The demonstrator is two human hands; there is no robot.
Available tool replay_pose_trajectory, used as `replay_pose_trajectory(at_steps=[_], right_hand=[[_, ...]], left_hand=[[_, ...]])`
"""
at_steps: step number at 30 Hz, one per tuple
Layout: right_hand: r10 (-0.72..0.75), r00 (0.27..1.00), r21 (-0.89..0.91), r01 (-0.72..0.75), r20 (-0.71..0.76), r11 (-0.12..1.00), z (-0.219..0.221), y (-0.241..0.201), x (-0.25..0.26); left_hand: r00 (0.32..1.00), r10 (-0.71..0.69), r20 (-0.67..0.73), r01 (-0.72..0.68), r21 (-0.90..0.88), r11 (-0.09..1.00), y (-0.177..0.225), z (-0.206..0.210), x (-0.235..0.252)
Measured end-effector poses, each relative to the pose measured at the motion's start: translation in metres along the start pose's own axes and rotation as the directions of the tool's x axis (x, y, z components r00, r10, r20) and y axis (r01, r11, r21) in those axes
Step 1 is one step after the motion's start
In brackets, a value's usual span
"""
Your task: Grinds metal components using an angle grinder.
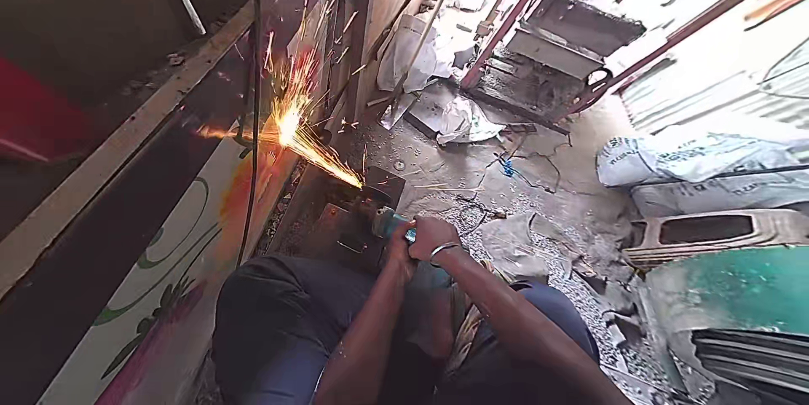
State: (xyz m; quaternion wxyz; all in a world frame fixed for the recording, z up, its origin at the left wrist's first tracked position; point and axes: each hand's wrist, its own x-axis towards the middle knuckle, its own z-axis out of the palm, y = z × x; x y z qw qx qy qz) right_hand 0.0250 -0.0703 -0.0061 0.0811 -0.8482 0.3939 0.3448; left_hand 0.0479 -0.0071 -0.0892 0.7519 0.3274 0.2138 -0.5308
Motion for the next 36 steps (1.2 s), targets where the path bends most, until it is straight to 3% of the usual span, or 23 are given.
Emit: replay_pose_trajectory(at_steps=[12, 19, 24, 32, 36], right_hand=[[-0.006, 1.000, -0.201, 0.008, 0.009, 0.980, -0.029, -0.014, 0.001], [-0.001, 1.000, -0.161, 0.002, 0.006, 0.987, -0.017, -0.007, 0.012], [0.037, 0.999, -0.154, -0.041, -0.025, 0.987, -0.001, -0.007, 0.010], [0.049, 0.998, -0.210, -0.040, 0.038, 0.977, -0.028, -0.014, 0.010], [0.057, 0.997, -0.174, -0.049, 0.046, 0.984, -0.016, -0.008, 0.020]], left_hand=[[1.000, -0.018, 0.021, 0.021, -0.146, 0.989, 0.006, 0.012, 0.005], [0.991, -0.074, -0.112, 0.070, -0.032, 0.997, 0.002, 0.008, 0.013], [0.994, -0.050, -0.102, 0.048, -0.022, 0.999, -0.005, -0.003, 0.011], [0.979, -0.138, -0.151, 0.125, -0.093, 0.988, 0.014, 0.019, 0.001], [0.978, -0.125, -0.164, 0.123, -0.022, 0.992, 0.008, 0.013, 0.006]])
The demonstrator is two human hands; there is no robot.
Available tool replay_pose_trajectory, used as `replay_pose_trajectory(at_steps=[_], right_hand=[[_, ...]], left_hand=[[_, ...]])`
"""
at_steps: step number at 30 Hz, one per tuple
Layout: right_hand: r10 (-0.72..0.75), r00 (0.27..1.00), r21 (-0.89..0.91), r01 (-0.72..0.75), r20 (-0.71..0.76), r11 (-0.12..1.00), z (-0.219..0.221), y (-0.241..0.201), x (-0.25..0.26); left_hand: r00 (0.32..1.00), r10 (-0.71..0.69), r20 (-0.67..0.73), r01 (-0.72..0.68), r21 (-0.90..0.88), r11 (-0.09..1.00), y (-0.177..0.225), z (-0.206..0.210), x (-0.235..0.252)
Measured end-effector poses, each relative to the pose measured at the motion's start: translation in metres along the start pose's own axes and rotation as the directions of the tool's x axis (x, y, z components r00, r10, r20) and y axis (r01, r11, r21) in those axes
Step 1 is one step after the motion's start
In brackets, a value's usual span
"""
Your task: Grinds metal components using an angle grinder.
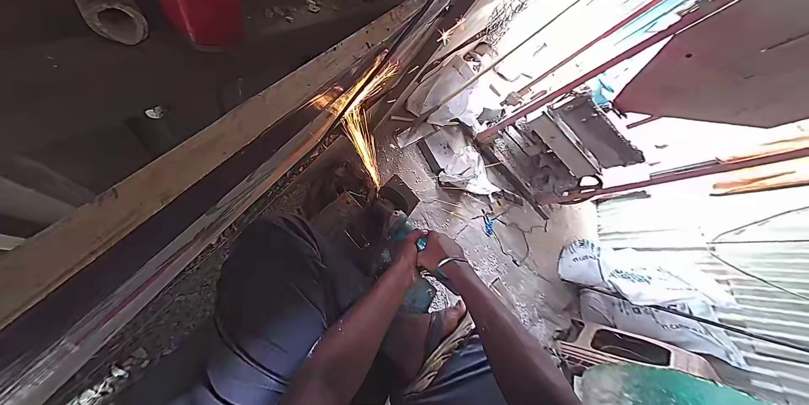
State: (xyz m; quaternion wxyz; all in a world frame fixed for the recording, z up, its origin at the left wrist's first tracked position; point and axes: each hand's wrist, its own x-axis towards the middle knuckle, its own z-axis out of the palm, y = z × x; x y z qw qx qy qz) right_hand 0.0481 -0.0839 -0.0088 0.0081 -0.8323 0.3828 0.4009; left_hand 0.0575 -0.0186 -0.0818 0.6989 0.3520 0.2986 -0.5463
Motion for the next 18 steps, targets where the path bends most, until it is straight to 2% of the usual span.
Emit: replay_pose_trajectory(at_steps=[5, 9, 14, 18], right_hand=[[0.005, 0.999, 0.009, -0.005, -0.051, 1.000, 0.010, 0.000, -0.003], [0.006, 0.995, -0.011, -0.007, -0.102, 1.000, 0.017, -0.003, -0.012], [0.013, 0.991, -0.036, -0.018, -0.134, 0.999, 0.019, -0.006, -0.018], [-0.015, 0.996, 0.001, 0.015, -0.083, 1.000, 0.020, 0.002, -0.008]], left_hand=[[1.000, -0.008, 0.007, 0.008, 0.015, 1.000, -0.005, -0.006, 0.002], [0.993, 0.065, 0.094, -0.067, 0.015, 0.998, -0.016, -0.017, 0.015], [0.985, 0.091, 0.146, -0.088, -0.031, 0.996, -0.017, -0.019, 0.008], [0.998, 0.055, 0.036, -0.055, 0.010, 0.998, -0.014, -0.009, -0.003]])
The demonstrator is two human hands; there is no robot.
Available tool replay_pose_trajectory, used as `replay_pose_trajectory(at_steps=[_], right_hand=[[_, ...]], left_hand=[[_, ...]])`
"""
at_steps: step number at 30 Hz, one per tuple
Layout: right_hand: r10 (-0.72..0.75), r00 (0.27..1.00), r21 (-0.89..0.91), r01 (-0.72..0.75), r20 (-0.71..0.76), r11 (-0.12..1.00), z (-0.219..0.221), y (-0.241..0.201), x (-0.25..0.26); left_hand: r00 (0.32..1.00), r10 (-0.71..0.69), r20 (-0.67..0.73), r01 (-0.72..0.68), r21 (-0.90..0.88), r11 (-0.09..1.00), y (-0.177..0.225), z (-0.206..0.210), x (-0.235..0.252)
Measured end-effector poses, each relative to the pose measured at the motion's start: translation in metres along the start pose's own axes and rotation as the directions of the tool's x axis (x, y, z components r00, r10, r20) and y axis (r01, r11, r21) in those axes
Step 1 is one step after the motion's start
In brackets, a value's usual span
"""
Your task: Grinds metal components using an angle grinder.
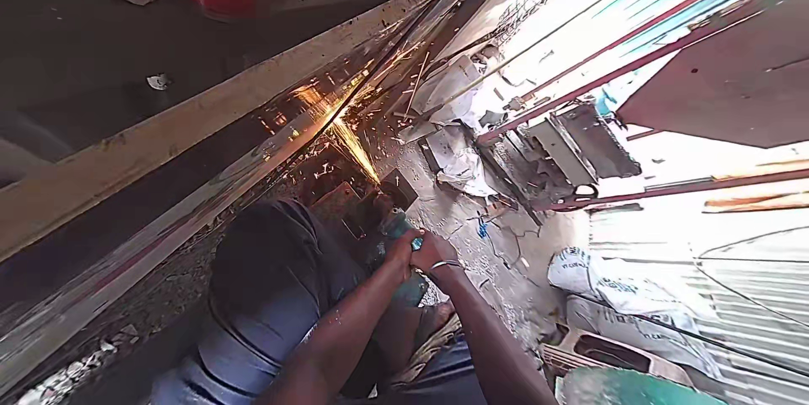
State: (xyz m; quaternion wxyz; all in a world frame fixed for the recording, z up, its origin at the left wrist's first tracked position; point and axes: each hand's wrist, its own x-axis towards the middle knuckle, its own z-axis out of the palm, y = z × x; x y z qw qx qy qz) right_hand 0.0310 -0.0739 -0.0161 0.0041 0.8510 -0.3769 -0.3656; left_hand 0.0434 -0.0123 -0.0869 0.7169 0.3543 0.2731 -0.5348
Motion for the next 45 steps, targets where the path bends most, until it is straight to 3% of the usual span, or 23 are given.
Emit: replay_pose_trajectory(at_steps=[9, 20, 27, 31, 34, 40, 42, 45], right_hand=[[-0.033, 0.999, 0.022, 0.032, 0.035, 0.999, -0.003, 0.003, 0.020], [-0.017, 0.999, 0.002, 0.017, -0.047, 1.000, -0.001, -0.003, 0.003], [-0.083, 0.988, 0.131, 0.100, -0.131, 0.986, 0.007, 0.034, -0.005], [-0.050, 0.969, 0.178, 0.095, -0.240, 0.980, -0.004, 0.074, -0.028], [-0.055, 0.952, 0.193, 0.117, -0.301, 0.974, -0.004, 0.094, -0.038], [-0.110, 0.956, 0.253, 0.181, -0.272, 0.950, 0.015, 0.100, -0.033], [-0.172, 0.960, 0.349, 0.243, -0.222, 0.905, 0.018, 0.104, -0.025], [-0.299, 0.934, 0.590, 0.357, -0.198, 0.725, 0.025, 0.116, -0.007]], left_hand=[[0.996, -0.011, -0.094, 0.014, 0.024, 1.000, 0.006, 0.006, 0.013], [0.998, 0.054, 0.037, -0.054, 0.008, 0.998, 0.004, -0.004, 0.008], [0.989, 0.148, -0.019, -0.147, 0.054, 0.988, -0.004, 0.017, -0.016], [0.961, 0.235, 0.147, -0.255, 0.131, 0.958, -0.022, 0.043, -0.016], [0.951, 0.224, 0.215, -0.250, 0.102, 0.963, -0.031, 0.055, -0.024], [0.973, 0.169, 0.158, -0.184, 0.089, 0.979, -0.038, 0.045, -0.025], [0.977, 0.161, 0.139, -0.172, 0.067, 0.983, -0.037, 0.040, -0.025], [0.979, 0.165, 0.122, -0.167, 0.013, 0.986, -0.034, 0.035, -0.020]])
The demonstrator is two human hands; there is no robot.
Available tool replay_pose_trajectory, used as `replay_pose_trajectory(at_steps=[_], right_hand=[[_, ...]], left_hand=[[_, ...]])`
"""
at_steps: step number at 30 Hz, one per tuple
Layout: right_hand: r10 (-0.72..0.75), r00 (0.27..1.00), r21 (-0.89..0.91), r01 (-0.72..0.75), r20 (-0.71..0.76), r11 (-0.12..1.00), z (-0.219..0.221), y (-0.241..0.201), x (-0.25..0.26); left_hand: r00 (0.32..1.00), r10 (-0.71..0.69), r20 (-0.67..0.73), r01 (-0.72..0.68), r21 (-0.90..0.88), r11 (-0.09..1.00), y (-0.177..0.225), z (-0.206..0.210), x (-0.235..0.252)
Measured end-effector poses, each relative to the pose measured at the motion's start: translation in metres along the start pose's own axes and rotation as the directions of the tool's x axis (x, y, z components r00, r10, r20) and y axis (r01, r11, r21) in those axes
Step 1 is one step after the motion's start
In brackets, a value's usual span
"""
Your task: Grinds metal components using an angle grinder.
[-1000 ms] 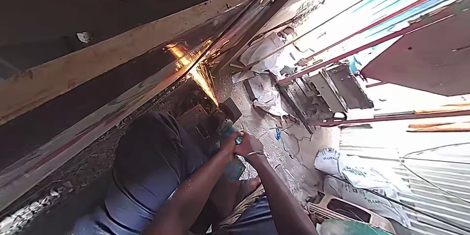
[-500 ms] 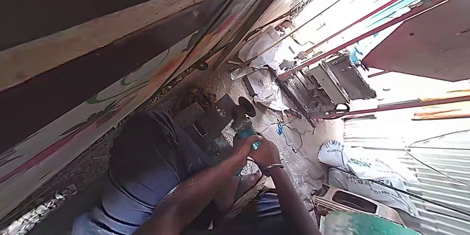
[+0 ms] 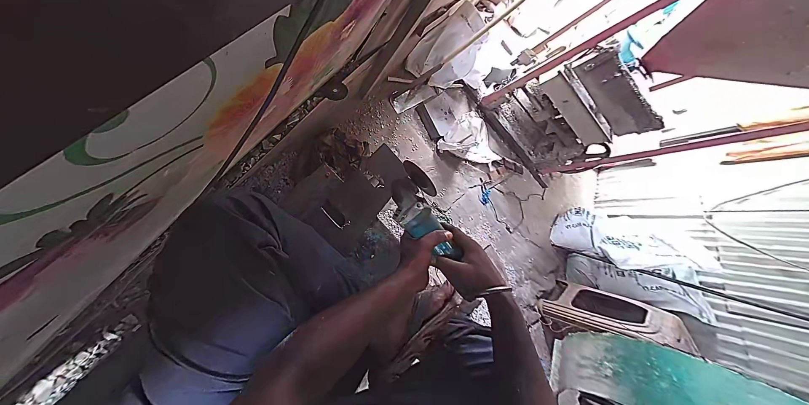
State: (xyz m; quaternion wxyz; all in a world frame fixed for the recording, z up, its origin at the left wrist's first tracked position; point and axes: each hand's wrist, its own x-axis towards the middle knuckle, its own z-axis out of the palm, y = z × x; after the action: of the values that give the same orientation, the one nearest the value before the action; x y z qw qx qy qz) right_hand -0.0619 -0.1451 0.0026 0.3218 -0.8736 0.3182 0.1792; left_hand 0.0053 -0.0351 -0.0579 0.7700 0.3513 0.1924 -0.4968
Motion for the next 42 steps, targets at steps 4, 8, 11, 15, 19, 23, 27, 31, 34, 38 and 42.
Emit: replay_pose_trajectory(at_steps=[4, 8, 11, 15, 19, 23, 27, 31, 34, 38, 42], right_hand=[[-0.034, 0.998, 0.140, 0.025, 0.059, 0.990, 0.003, 0.002, 0.012], [-0.027, 0.996, 0.221, 0.008, 0.085, 0.975, 0.003, -0.003, 0.025], [0.094, 0.979, 0.099, -0.113, 0.180, 0.989, 0.012, -0.012, 0.036], [0.142, 0.940, -0.108, -0.114, 0.311, 0.988, 0.017, -0.031, 0.045], [0.176, 0.915, -0.215, -0.102, 0.364, 0.971, 0.012, -0.044, 0.055], [0.162, 0.914, -0.198, -0.093, 0.373, 0.976, 0.017, -0.042, 0.060], [0.165, 0.912, -0.186, -0.100, 0.374, 0.977, 0.015, -0.046, 0.060], [0.163, 0.917, -0.175, -0.105, 0.363, 0.979, 0.018, -0.047, 0.060], [0.163, 0.922, -0.176, -0.106, 0.352, 0.979, 0.021, -0.049, 0.061], [0.161, 0.923, -0.170, -0.107, 0.348, 0.980, 0.019, -0.051, 0.062], [0.169, 0.917, -0.157, -0.119, 0.360, 0.980, 0.019, -0.051, 0.064]], left_hand=[[1.000, 0.026, -0.017, -0.027, -0.029, 0.999, 0.000, -0.006, 0.009], [0.993, 0.067, -0.093, -0.075, -0.085, 0.994, 0.008, -0.009, 0.005], [0.981, 0.185, -0.062, -0.189, -0.064, 0.980, -0.004, -0.027, 0.014], [0.918, 0.397, -0.006, -0.397, 0.030, 0.917, -0.021, -0.047, 0.025], [0.888, 0.452, 0.077, -0.459, 0.108, 0.882, -0.024, -0.062, 0.035], [0.973, 0.219, -0.074, -0.224, -0.066, 0.972, -0.002, -0.041, 0.030], [0.978, 0.183, -0.098, -0.182, 0.020, 0.983, 0.011, -0.028, 0.020], [0.975, 0.159, -0.152, -0.165, -0.030, 0.986, 0.016, -0.022, 0.020], [0.985, 0.158, -0.069, -0.162, -0.044, 0.986, 0.013, -0.035, 0.025], [0.983, 0.167, -0.077, -0.171, -0.035, 0.985, 0.017, -0.028, 0.022], [0.987, 0.160, -0.009, -0.160, 0.011, 0.987, 0.018, -0.036, 0.027]])
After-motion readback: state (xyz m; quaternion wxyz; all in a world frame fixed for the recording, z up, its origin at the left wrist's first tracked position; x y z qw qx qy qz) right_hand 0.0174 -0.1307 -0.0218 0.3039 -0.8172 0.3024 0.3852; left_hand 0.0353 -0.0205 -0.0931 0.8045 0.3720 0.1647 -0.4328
